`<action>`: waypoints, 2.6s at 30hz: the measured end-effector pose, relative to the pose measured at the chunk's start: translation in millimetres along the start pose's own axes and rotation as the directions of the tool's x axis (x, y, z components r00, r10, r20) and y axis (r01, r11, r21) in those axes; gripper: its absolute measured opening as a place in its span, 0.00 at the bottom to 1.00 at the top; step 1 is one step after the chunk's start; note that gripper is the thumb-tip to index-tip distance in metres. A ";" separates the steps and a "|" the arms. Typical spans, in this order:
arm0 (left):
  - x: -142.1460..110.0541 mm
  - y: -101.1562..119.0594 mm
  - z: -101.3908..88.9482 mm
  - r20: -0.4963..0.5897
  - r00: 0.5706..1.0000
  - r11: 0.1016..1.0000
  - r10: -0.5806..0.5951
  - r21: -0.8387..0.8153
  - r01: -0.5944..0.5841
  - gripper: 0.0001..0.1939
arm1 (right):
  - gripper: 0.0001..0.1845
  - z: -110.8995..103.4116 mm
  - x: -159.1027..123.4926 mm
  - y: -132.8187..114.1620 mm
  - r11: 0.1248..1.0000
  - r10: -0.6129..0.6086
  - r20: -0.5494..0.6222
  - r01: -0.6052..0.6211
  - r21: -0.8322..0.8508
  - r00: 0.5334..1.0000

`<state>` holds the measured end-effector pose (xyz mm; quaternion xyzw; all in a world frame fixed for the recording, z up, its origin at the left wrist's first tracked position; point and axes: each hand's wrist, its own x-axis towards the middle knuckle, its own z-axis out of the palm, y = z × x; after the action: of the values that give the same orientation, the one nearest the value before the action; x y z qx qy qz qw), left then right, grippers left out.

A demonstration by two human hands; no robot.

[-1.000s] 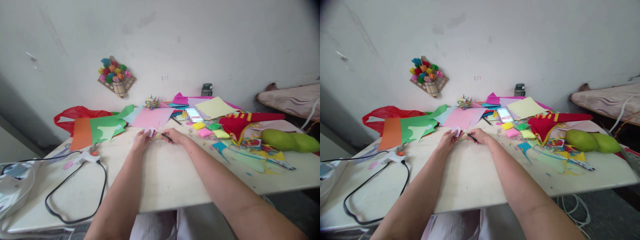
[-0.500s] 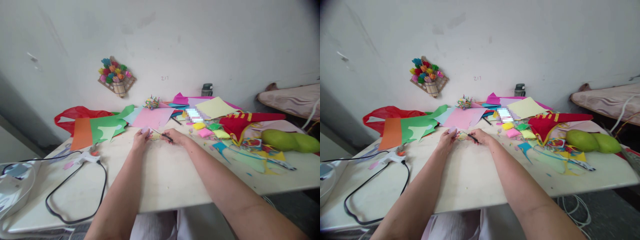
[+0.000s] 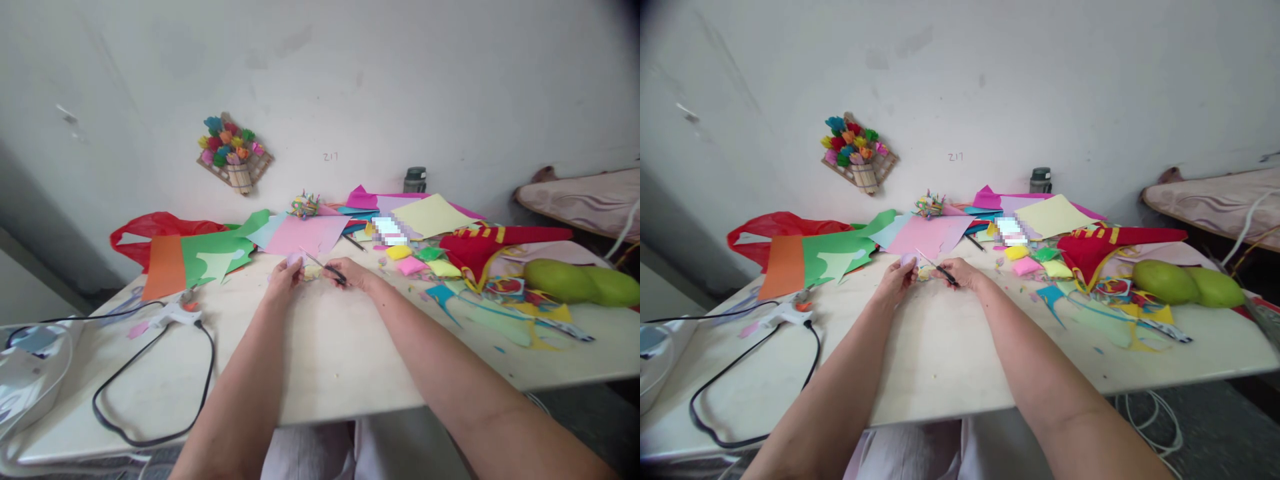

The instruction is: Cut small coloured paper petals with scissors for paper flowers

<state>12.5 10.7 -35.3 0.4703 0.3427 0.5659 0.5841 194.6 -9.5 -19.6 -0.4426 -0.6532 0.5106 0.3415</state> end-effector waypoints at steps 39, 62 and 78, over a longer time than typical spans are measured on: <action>-0.8 -2.0 6.4 -0.074 0.990 0.974 -0.118 -0.204 0.100 0.06 | 0.15 12.1 8.9 6.1 0.997 -0.065 -0.051 0.067 0.032 0.997; -0.5 -0.6 6.4 -0.104 0.989 0.978 -0.107 -0.189 0.086 0.06 | 0.17 10.3 15.6 15.4 0.992 -0.107 -0.032 0.109 0.057 0.994; 0.3 -0.4 3.8 -0.135 0.987 0.982 -0.082 -0.179 0.058 0.06 | 0.16 10.5 7.4 5.3 0.997 -0.067 -0.056 0.069 0.033 0.996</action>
<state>16.2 10.4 -34.4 0.3636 0.3491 0.6048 0.6166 183.7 -6.1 -27.4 -0.4281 -0.6494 0.4976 0.3840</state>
